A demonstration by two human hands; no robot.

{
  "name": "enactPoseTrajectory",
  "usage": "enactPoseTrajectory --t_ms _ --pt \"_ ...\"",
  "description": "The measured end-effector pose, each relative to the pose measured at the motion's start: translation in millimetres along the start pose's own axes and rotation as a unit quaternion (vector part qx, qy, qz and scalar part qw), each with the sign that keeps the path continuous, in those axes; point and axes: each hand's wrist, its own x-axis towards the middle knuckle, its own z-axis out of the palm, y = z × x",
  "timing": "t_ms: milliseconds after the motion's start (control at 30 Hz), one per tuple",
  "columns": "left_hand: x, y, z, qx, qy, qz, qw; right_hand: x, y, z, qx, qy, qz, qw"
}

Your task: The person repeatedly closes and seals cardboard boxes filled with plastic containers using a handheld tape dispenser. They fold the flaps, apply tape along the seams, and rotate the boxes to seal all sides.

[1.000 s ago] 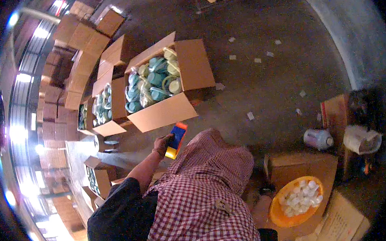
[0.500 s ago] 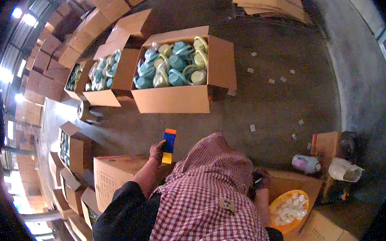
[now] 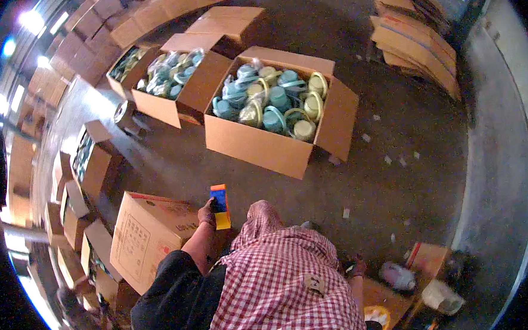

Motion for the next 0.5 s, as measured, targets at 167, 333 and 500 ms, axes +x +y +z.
enactPoseTrajectory --t_ms 167,333,500 --pt "65.6 -48.9 -64.1 -0.221 -0.023 0.027 0.975 87.9 -162.3 12.7 0.498 -0.127 0.228 0.827" --pt "47.1 -47.1 -60.7 -0.335 0.024 -0.030 0.941 164.5 -356.6 -19.7 0.472 -0.161 0.114 0.859" --pt "77.0 -34.3 -77.5 -0.306 0.146 -0.052 0.939 216.5 -565.5 11.2 0.422 -0.271 0.016 0.865"
